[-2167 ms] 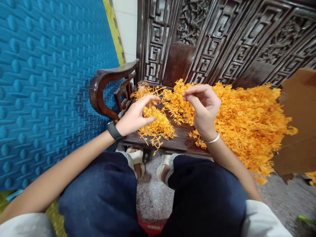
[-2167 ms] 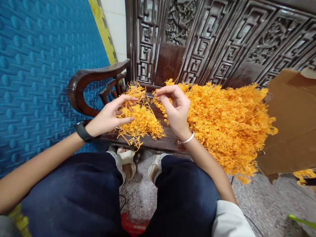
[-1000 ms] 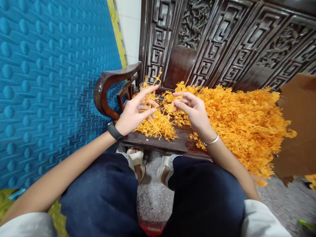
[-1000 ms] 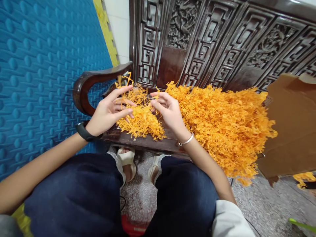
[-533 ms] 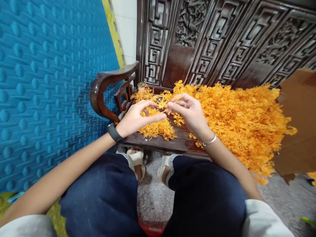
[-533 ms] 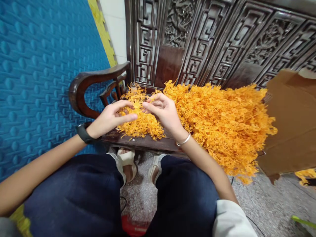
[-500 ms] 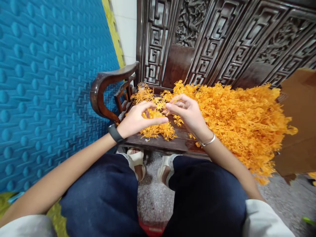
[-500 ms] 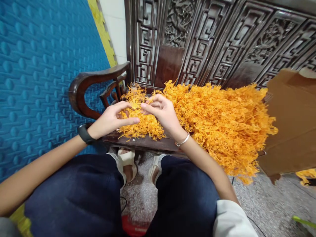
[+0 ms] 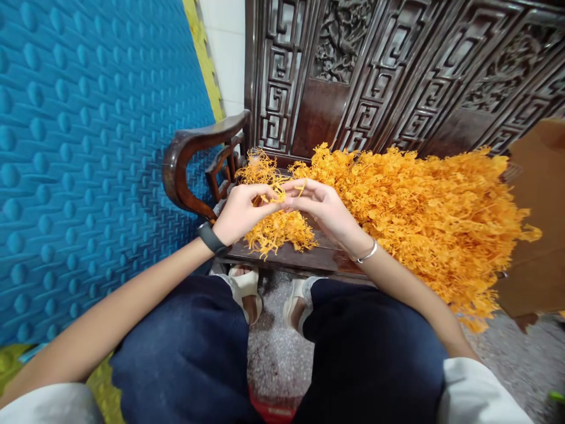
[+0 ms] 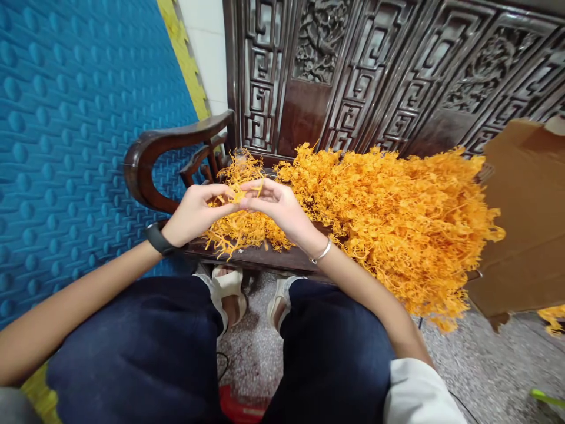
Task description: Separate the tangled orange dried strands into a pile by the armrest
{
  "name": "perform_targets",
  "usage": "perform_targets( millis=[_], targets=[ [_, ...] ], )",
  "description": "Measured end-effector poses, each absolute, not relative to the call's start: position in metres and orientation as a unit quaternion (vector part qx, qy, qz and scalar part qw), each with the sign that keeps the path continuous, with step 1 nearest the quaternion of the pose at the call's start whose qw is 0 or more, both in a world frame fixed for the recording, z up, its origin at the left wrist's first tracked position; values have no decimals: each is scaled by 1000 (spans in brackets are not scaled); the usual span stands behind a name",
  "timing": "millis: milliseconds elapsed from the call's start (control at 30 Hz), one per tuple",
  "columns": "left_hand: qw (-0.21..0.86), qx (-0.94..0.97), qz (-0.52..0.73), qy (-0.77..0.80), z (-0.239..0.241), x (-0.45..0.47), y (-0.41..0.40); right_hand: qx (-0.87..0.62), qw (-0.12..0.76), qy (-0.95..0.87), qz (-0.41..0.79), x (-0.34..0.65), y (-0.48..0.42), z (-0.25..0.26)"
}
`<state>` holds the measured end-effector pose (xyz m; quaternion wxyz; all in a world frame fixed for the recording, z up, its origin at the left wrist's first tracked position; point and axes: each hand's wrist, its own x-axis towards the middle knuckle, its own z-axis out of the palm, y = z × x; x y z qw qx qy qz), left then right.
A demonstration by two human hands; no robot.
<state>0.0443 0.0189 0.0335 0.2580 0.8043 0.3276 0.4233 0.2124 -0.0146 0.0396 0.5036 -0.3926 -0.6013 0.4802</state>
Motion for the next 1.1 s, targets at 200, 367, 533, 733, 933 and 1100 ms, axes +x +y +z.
perform_targets(
  millis=[200,367,533,733,933,1100],
  targets=[
    [275,806,406,331,37,45,15,-419,531,-608,415,213,-14,39],
    [269,786,414,373,32,44,17,-413,545,-605,409,213,-10,34],
    [215,788,431,384,28,43,19,-406,537,-581,458,210,-13,40],
    [191,799,447,354,27,46,16,-387,530,-588,472,204,-16,41],
    [252,767,458,372,29,47,16,-360,555,-622,418,199,-16,39],
    [280,736,511,344,33,46,14,-385,586,-620,352,205,-15,42]
  ],
)
